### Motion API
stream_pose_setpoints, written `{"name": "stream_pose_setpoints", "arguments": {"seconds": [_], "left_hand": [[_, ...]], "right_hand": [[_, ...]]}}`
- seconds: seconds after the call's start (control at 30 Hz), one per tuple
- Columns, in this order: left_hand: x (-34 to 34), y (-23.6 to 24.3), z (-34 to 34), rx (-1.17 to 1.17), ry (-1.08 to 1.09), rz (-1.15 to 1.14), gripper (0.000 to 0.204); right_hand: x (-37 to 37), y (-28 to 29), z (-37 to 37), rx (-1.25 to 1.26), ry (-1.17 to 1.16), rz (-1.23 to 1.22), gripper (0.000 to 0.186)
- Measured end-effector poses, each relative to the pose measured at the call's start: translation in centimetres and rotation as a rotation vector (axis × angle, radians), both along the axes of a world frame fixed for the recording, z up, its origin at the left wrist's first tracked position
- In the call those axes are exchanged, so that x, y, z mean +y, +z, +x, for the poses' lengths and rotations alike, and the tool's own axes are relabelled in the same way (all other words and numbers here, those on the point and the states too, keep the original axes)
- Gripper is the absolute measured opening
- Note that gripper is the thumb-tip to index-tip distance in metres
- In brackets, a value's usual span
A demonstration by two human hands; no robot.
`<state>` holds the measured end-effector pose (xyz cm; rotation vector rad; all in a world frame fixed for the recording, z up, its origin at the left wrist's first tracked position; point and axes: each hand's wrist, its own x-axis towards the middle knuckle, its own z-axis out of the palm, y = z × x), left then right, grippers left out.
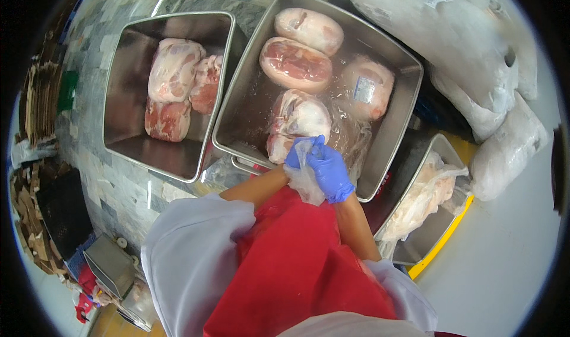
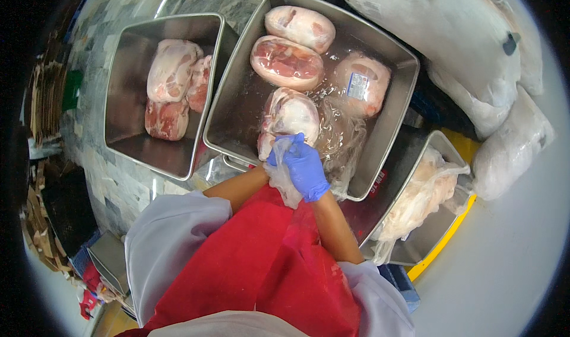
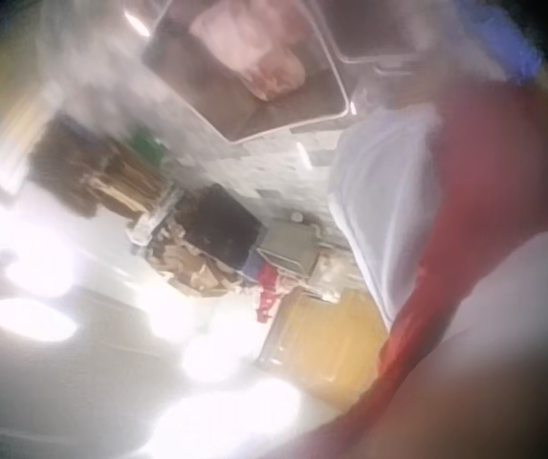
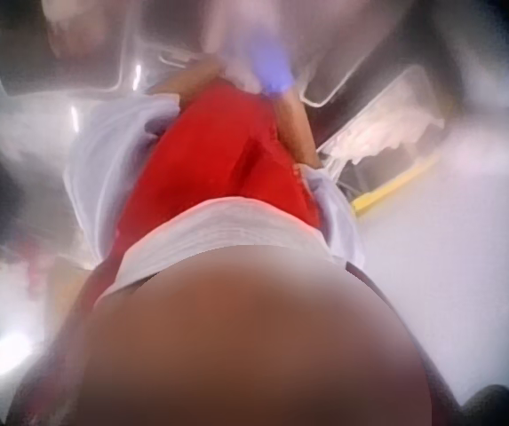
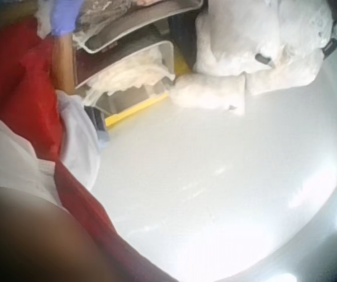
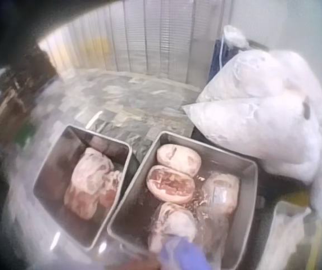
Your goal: The person uses a knife to trim fat and connective tissue from large cuts of raw meat in a metal tray. They remove the trimmed pieces by hand and place them into a separate container. The person handles the meat directly with gloved hands while performing the trimming.
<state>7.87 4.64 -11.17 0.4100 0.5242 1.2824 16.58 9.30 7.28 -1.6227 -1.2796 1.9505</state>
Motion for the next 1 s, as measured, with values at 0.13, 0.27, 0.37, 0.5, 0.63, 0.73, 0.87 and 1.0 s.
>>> {"name": "stream_pose_setpoints", "arguments": {"seconds": [0.13, 0.27, 0.37, 0.5, 0.63, 0.73, 0.87, 1.0], "left_hand": [[1.4, 3.3, -1.8, 0.174, -0.171, -0.012, 0.008], [1.1, -3.5, 1.3, 0.222, -0.129, -0.149, 0.013], [-0.2, -8.9, 3.0, 0.071, -0.198, -0.146, 0.018], [1.6, -3.1, 5.0, 1.226, -0.325, 0.584, 0.019], [0.9, 5.9, 2.5, 1.047, -0.421, 0.672, 0.014], [-0.7, 5.1, 2.3, 1.129, -0.396, 0.933, 0.024], [0.7, 3.2, 2.9, 1.001, -0.299, 0.930, 0.026], [2.0, -0.9, 4.2, 0.987, -0.438, 0.939, 0.026]], "right_hand": [[0.4, 0.9, 0.1, 0.014, -0.022, 0.082, 0.012], [0.1, -0.4, 0.5, -0.018, -0.043, 0.051, 0.013], [-0.7, -4.1, 3.3, -0.028, -0.148, -0.056, 0.018], [-3.6, -5.9, 7.0, 0.094, -0.294, -0.174, 0.027], [-5.5, 0.2, 6.5, 0.031, -0.251, -0.262, 0.032], [-7.5, 2.0, 6.5, -0.190, -0.052, -0.008, 0.030], [-8.2, 2.1, 7.8, -0.217, -0.093, -0.126, 0.027], [-8.8, -0.3, 9.0, -0.298, -0.098, -0.129, 0.015]]}}
